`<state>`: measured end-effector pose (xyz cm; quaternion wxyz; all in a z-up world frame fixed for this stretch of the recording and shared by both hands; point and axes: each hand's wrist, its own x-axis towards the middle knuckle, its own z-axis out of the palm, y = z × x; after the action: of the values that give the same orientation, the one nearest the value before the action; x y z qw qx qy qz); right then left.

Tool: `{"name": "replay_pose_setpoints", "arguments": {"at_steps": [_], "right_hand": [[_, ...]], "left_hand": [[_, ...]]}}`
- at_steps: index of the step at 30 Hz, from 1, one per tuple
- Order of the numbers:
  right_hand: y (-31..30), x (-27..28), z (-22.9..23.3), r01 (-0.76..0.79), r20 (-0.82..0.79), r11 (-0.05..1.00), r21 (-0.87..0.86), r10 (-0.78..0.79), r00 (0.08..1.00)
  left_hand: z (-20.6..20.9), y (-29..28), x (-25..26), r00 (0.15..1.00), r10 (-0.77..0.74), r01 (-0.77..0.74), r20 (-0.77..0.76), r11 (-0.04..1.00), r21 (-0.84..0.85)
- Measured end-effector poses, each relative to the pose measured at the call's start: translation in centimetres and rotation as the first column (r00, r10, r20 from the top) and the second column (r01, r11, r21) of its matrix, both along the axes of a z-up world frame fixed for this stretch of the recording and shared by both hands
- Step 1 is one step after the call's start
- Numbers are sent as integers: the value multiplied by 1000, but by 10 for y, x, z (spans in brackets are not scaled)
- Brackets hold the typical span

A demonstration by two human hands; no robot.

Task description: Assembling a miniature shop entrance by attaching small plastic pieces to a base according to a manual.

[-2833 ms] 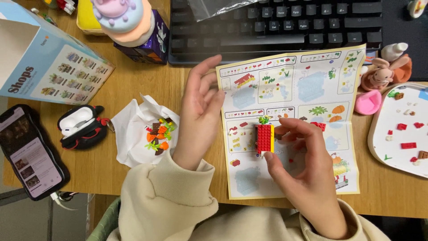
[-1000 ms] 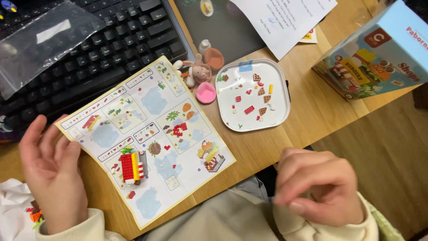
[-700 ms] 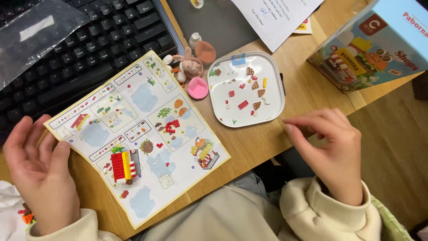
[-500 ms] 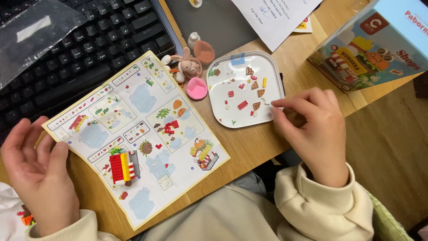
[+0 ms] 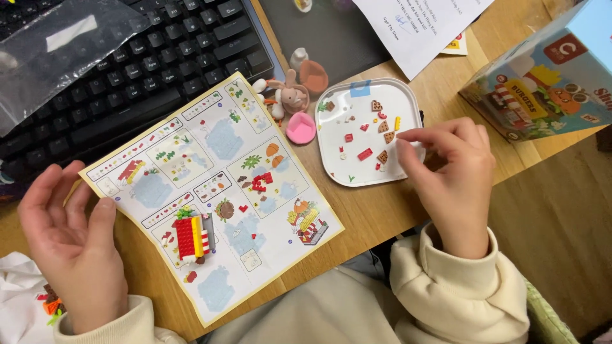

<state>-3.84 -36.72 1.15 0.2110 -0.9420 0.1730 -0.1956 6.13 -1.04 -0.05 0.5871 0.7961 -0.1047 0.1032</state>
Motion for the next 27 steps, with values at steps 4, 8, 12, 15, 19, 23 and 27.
{"name": "replay_pose_setpoints", "arguments": {"at_steps": [4, 8, 12, 15, 19, 23, 27], "right_hand": [[5, -8, 6, -55, 206, 609, 791, -181, 962], [13, -12, 11, -273, 262, -54, 960, -160, 952], [31, -10, 10, -294, 308, -346, 891, -15, 951], [47, -9, 11, -251, 335, -603, 757, 28, 942], [65, -5, 15, -208, 322, -639, 740, 65, 945], [88, -3, 14, -224, 286, -439, 870, 79, 955], [115, -5, 6, -282, 305, -206, 937, 86, 949]], "left_hand": [[7, -4, -2, 1000, 22, -23, 12, 998, 51], [8, -3, -4, 999, 29, -32, 34, 995, 95], [12, -4, -7, 996, 93, -94, 19, 990, 100], [14, -4, -9, 990, 117, -126, 81, 986, 106], [21, -5, -13, 979, 117, -140, 169, 982, 126], [27, -5, -16, 942, 105, -160, 320, 976, 150], [46, -8, -31, 913, 118, -205, 390, 960, 192]]}}
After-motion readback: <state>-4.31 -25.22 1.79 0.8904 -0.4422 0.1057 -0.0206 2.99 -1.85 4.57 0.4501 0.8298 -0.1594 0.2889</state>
